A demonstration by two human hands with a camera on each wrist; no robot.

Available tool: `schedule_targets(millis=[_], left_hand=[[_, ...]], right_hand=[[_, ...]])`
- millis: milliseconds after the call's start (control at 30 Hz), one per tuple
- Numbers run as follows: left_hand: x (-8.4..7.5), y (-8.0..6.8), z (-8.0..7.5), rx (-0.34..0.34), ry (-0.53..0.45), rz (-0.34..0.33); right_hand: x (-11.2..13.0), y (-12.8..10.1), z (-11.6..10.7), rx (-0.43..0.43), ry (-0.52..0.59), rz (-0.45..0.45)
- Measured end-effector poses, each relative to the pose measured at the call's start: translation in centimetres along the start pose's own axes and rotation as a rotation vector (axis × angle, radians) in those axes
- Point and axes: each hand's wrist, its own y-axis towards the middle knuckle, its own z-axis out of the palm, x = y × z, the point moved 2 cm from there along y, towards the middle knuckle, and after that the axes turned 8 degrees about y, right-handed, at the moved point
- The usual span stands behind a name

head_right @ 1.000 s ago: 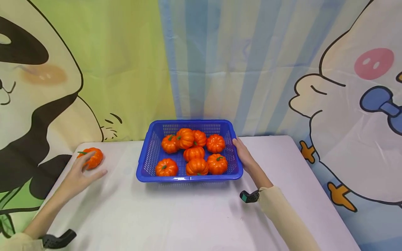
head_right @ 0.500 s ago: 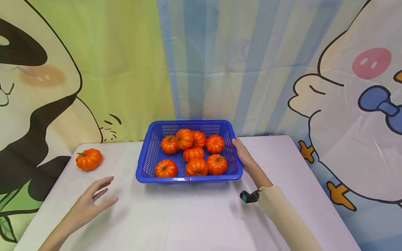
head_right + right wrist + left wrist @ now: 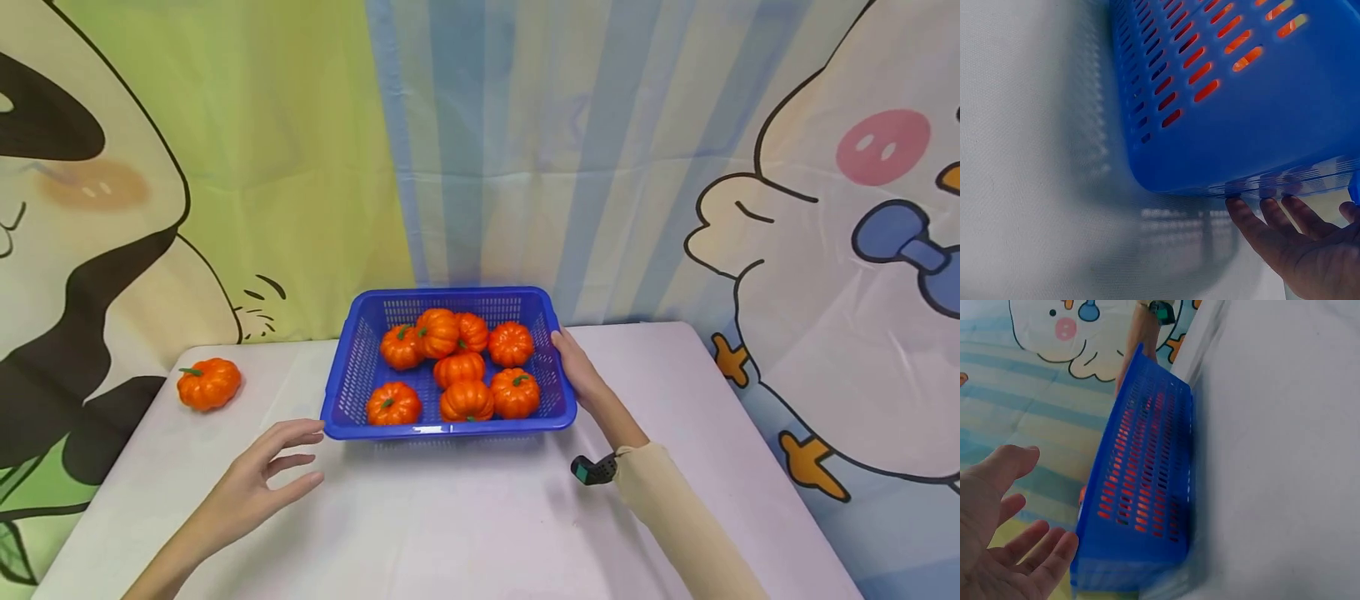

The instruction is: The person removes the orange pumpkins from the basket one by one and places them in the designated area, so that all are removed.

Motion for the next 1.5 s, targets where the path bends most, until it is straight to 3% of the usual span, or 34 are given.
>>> schedule_targets(millis=[100,233,367,500,667,800,967,1100,1300,1500], left_hand=[[-2.0,1.8,0.5,0.053,-0.019,0.078],[-4.8,5.4,1.7,0.176,0.038,0.105],[-7.5,10.0,3.9,0.297,0.097,0.103],[-9.3,15.5,6.5,0.392,0.169,0.115],[-9.4,23.3,10.1,0.423,0.318,0.132],[-8.0,27.1,13.2,0.475,0.419,0.088],[-7.3,28.5,15.9,0.586,0.445,-0.009],[-7.0,28.6,17.1,0.621,0.494,-0.077],[-6.4,28.6,18.4,0.598,0.494,-0.156],[-6.0,28.4,18.7,0.54,0.478,-0.235]], right_hand=[[0.2,0.0,-0.1,0.009,0.023,0.002],[0.2,-0.1,-0.3,0.002,0.012,0.0],[-0.1,-0.2,-0.4,-0.022,-0.014,0.01],[-0.2,-0.2,-0.2,-0.005,-0.007,0.017],[0.2,-0.1,0.0,0.008,0.005,-0.013],[0.3,-0.1,0.1,0.013,-0.001,-0.007],[0.4,-0.1,0.3,0.02,0.009,-0.015],[0.3,0.0,0.4,0.018,0.007,-0.016],[0.1,-0.4,0.1,0.006,-0.001,0.004],[0.2,-0.2,0.1,-0.006,-0.019,0.013]])
